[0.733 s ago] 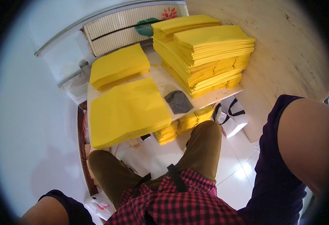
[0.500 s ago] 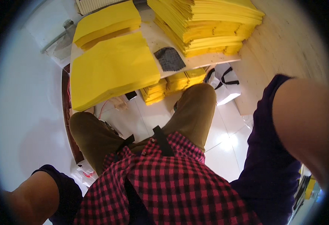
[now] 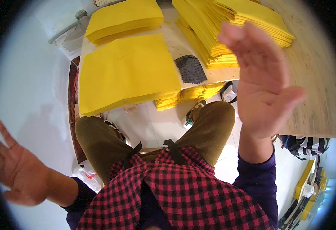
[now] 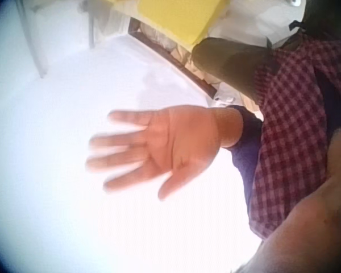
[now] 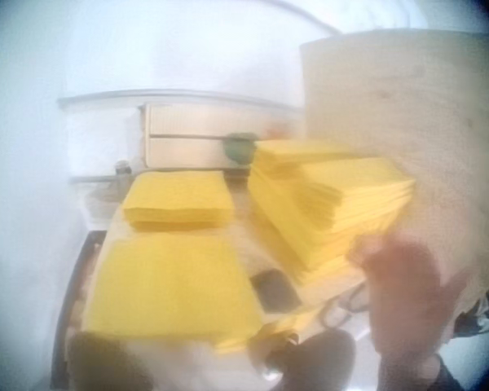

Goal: The person repeatedly folds yellow rectangular sheets in half and stacks them on a wooden table. The person handles the sheets one at a time, aligning edges and pressing folds before placing each folded sheet onto a growing pile.

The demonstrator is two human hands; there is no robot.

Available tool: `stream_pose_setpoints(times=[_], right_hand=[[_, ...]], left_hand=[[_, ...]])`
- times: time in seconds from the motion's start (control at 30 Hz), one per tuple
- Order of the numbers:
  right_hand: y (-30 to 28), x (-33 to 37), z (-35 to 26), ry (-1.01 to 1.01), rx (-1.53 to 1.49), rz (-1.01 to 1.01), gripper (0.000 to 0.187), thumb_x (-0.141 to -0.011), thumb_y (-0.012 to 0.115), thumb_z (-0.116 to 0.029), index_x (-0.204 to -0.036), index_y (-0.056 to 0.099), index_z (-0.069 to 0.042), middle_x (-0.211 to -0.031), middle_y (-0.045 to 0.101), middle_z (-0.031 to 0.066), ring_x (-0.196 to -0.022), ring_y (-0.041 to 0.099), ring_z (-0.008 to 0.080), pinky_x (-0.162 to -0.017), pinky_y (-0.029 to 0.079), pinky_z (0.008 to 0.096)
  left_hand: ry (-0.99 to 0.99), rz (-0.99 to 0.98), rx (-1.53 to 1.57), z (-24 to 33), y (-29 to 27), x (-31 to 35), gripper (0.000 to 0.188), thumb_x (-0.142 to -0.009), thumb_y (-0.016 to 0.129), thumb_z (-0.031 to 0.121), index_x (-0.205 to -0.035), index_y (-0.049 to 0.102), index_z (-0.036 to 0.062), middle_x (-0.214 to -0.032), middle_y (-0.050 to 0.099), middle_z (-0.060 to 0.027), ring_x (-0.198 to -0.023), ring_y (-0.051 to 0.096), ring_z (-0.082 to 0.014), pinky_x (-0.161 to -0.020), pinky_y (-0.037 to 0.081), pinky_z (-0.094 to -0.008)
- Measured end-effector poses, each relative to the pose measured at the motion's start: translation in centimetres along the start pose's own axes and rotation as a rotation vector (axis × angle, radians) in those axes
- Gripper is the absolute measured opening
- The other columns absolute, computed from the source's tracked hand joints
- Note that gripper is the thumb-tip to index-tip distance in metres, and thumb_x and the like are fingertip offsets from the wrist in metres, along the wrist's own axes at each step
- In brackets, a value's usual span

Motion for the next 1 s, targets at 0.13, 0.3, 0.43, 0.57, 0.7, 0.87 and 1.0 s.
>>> stream_pose_setpoints(times=[0.13,0.3,0.43,0.57,0.7,0.87,1.0], right_hand=[[-0.3,3.4,4.8,0.254,0.157,0.182,0.084,-0.095,0.023,-0.065,-0.132,0.044,0.007,-0.126,0.055,0.0234,-0.122,0.051,0.033,-0.108,0.031,0.0452],[1.5,4.6,8.0,0.405,0.205,0.186,0.081,-0.095,0.026,-0.064,-0.123,0.051,0.008,-0.117,0.06,0.0218,-0.113,0.056,0.0317,-0.104,0.035,0.0425],[3.7,3.7,8.8,0.41,0.162,0.135,0.074,-0.099,0.029,-0.057,-0.116,0.055,0.009,-0.112,0.063,0.0191,-0.11,0.057,0.0265,-0.102,0.036,0.0389],[5.6,3.1,9.1,0.442,0.185,0.072,0.074,-0.098,0.03,-0.056,-0.118,0.054,0.011,-0.108,0.063,0.02,-0.106,0.059,0.0275,-0.101,0.038,0.0403],[7.2,3.0,8.8,0.438,0.203,0.024,0.064,-0.101,0.031,-0.05,-0.115,0.059,0.006,-0.104,0.067,0.0145,-0.103,0.061,0.023,-0.097,0.041,0.0356],[8.4,4.0,8.5,0.46,0.127,0.012,0.054,-0.101,0.038,-0.043,-0.113,0.062,0.004,-0.101,0.068,0.0132,-0.099,0.062,0.0214,-0.093,0.044,0.0336],[8.5,4.9,8.3,0.484,0.158,-0.003,0.05,-0.102,0.039,-0.039,-0.112,0.063,0.003,-0.1,0.068,0.0124,-0.097,0.062,0.0202,-0.09,0.045,0.0321]], left_hand=[[-0.254,0.237,0.297,-4.2,-5.9,2.8,0.072,-0.099,0.016,0.055,-0.145,0.031,0.0021,-0.148,0.028,-0.0297,-0.14,0.023,-0.0459,-0.113,0.014,-0.0581],[-0.388,0.206,-0.604,-7.2,-11.0,6.1,0.064,-0.102,0.019,0.044,-0.142,0.034,-0.0037,-0.146,0.035,-0.0255,-0.135,0.034,-0.0395,-0.111,0.025,-0.0509],[-0.509,0.24,-0.654,-8.8,-13.3,8.2,0.063,-0.102,0.021,0.044,-0.139,0.036,-0.005,-0.145,0.037,-0.0248,-0.135,0.035,-0.0373,-0.11,0.027,-0.0493],[-0.568,0.235,-0.7,-8.9,-14.2,9.2,0.063,-0.103,0.02,0.043,-0.137,0.039,-0.0065,-0.144,0.039,-0.0231,-0.133,0.038,-0.0363,-0.109,0.03,-0.0458],[-0.608,0.248,-0.735,-8.6,-14.7,9.5,0.061,-0.103,0.02,0.041,-0.136,0.04,-0.0059,-0.142,0.042,-0.0226,-0.131,0.04,-0.0342,-0.109,0.032,-0.0449],[-0.639,0.255,-0.77,-8.1,-15.3,10.6,0.06,-0.103,0.021,0.041,-0.136,0.041,-0.006,-0.14,0.044,-0.0218,-0.13,0.043,-0.0315,-0.108,0.033,-0.0425],[-0.743,0.212,-0.796,-7.6,-16.5,13.5,0.061,-0.104,0.022,0.041,-0.136,0.04,-0.0071,-0.139,0.045,-0.0212,-0.129,0.044,-0.0298,-0.108,0.034,-0.0408]])
Point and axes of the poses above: each hand's wrist, its own x-axis away from the middle knuckle, its own y-axis out of the palm, z = x × y, the point moved 10 cm from there along -x, towards the middle knuckle
